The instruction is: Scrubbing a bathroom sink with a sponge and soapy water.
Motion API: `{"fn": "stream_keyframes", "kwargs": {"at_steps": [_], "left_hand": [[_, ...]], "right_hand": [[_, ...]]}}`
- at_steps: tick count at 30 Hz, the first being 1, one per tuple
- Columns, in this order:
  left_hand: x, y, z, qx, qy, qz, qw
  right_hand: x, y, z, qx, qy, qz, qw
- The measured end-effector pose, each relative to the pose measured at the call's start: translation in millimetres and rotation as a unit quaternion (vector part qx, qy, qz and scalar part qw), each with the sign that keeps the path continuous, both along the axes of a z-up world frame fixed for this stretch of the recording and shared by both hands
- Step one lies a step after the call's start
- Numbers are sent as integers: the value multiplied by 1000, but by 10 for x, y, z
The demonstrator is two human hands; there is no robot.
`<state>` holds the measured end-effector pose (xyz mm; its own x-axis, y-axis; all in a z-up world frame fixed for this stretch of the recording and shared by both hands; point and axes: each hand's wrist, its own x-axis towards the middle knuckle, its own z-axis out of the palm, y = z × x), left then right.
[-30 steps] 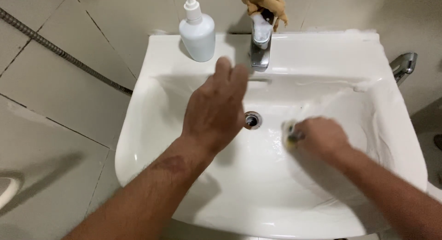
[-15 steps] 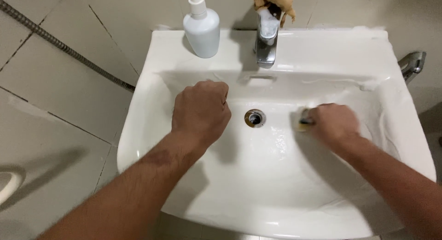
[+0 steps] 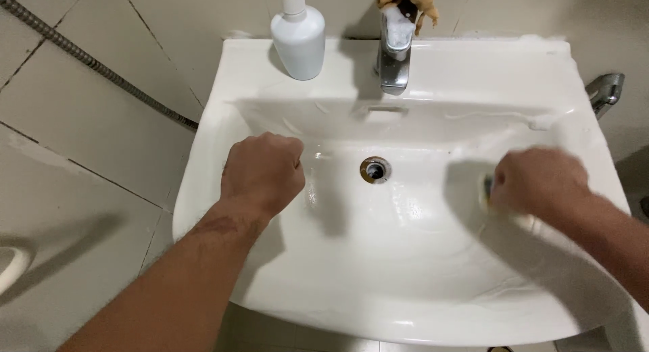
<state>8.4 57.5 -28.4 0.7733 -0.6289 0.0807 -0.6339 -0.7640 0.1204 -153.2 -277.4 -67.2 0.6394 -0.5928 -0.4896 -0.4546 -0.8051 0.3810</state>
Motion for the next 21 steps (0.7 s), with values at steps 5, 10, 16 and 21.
{"fn": "stream_keyframes", "kwargs": {"at_steps": [5,10,16,21], "left_hand": [[-22,-4,-18,28,-9,-6,1000],[1,-51,-81,-2,-30,-41,999],[40,9,-10,-5,-52,-43,998],[-38,58,211,103,-55,-13,993]], "right_hand": [[315,-163,-561,-43,-137,62,988],[282,415,-596,182,-235,108,949],[-42,595,-71,107,25,84,990],[130,-103,-358,-66,-88,29,993]]}}
